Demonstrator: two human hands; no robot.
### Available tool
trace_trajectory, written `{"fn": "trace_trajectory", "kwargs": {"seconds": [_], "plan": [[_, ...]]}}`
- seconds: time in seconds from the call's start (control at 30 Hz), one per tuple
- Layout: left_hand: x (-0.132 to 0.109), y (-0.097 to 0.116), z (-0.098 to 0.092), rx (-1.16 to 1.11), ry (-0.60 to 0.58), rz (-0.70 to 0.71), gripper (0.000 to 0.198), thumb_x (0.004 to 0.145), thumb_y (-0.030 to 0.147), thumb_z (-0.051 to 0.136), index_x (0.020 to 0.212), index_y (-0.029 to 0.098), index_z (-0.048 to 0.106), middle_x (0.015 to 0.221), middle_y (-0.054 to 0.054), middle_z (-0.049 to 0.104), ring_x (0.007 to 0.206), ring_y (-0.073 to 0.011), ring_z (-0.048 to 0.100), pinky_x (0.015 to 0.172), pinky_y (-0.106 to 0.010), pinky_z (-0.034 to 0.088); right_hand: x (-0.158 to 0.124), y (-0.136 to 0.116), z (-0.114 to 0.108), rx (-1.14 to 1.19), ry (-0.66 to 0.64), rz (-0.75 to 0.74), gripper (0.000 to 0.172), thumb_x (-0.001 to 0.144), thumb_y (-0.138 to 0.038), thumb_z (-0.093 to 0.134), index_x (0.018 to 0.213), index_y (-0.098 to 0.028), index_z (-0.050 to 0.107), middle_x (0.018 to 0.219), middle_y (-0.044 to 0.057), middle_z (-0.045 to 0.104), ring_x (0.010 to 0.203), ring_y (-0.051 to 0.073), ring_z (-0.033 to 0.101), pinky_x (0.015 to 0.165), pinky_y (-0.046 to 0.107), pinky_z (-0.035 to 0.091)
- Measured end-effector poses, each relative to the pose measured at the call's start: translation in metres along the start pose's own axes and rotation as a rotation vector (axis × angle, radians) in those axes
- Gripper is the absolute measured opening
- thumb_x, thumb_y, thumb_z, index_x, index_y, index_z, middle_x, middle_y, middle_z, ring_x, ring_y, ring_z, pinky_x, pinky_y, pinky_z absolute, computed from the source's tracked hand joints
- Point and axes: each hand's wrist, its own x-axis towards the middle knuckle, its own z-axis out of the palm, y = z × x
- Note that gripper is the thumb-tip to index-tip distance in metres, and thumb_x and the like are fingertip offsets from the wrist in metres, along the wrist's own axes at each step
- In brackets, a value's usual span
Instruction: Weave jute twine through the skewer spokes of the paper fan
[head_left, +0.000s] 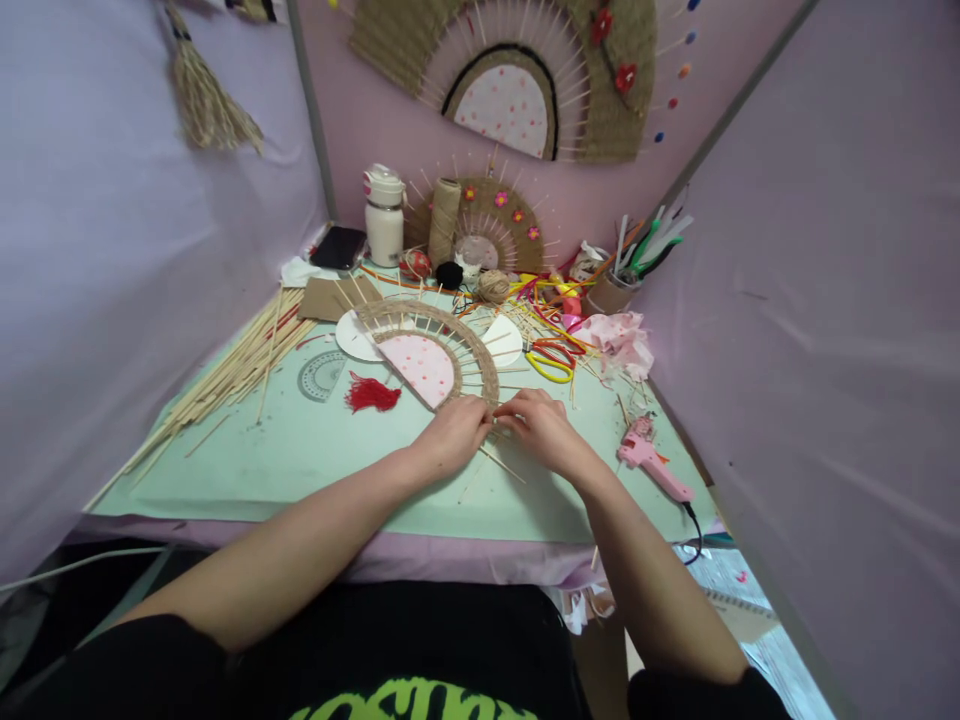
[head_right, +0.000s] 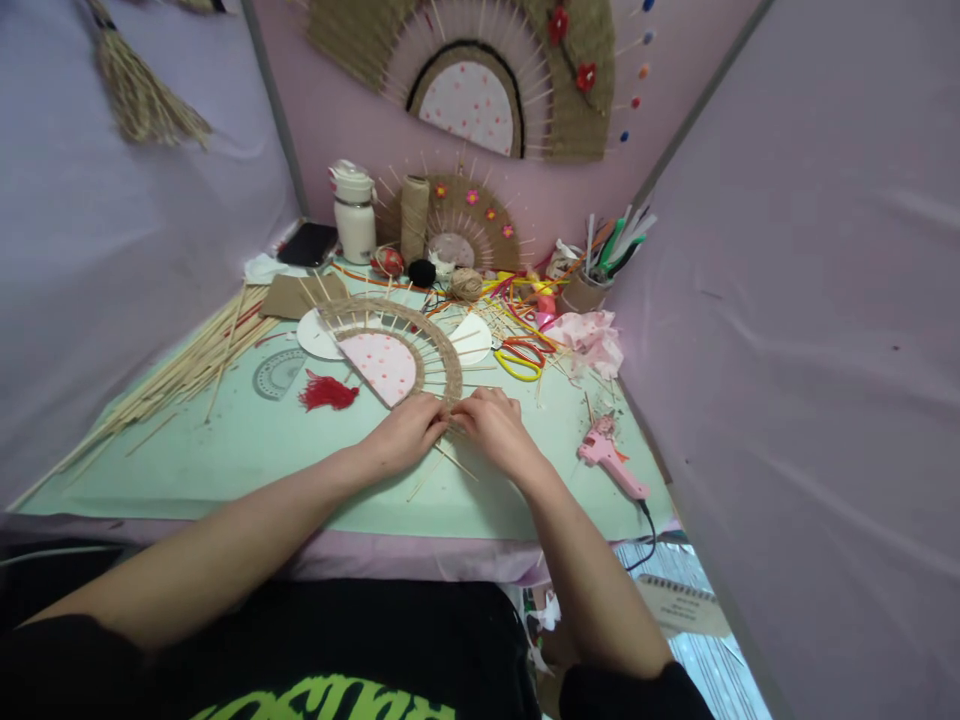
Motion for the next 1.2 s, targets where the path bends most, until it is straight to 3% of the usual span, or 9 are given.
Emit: {"fn": "trace_trajectory", "kwargs": {"seconds": [0.17, 0.5, 1.2], "plan": [[0.0, -0.001, 0.002, 0.004, 0.0, 0.004, 0.014, 0.089, 0.019, 0.047, 0.08, 0.017, 0.058, 0.084, -0.007, 0.061, 0.083, -0.0223, 0.056, 0.076, -0.036, 0.044, 0.0, 0.005, 0.006, -0.017, -0.061, -0.02, 0.017, 0.089, -0.021, 0.055, 0.087, -0.023, 0.072, 0.091, 0.006, 0.065, 0.095, 0.023, 0.052, 0.076, 0.033, 0.03], [0.0, -0.001, 0.001, 0.004, -0.006, -0.008, 0.016, 0.088, 0.014, 0.043, 0.08, 0.017, 0.057, 0.083, -0.007, 0.061, 0.084, -0.0219, 0.056, 0.079, -0.035, 0.044, -0.003, 0.009, 0.007, 0.063, 0.011, 0.021, 0.011, 0.082, -0.018, 0.06, 0.077, -0.021, 0.069, 0.086, 0.003, 0.066, 0.09, 0.019, 0.054, 0.076, 0.031, 0.031], [0.0, -0.001, -0.003, -0.049, -0.022, -0.023, 0.015, 0.086, 0.014, 0.042, 0.079, 0.018, 0.055, 0.084, -0.007, 0.061, 0.083, -0.022, 0.056, 0.078, -0.036, 0.045, 0.011, 0.004, 0.013, 0.017, -0.015, 0.148, 0.009, 0.075, -0.024, 0.061, 0.073, -0.021, 0.069, 0.082, 0.002, 0.068, 0.082, 0.017, 0.057, 0.069, 0.028, 0.029]]}}
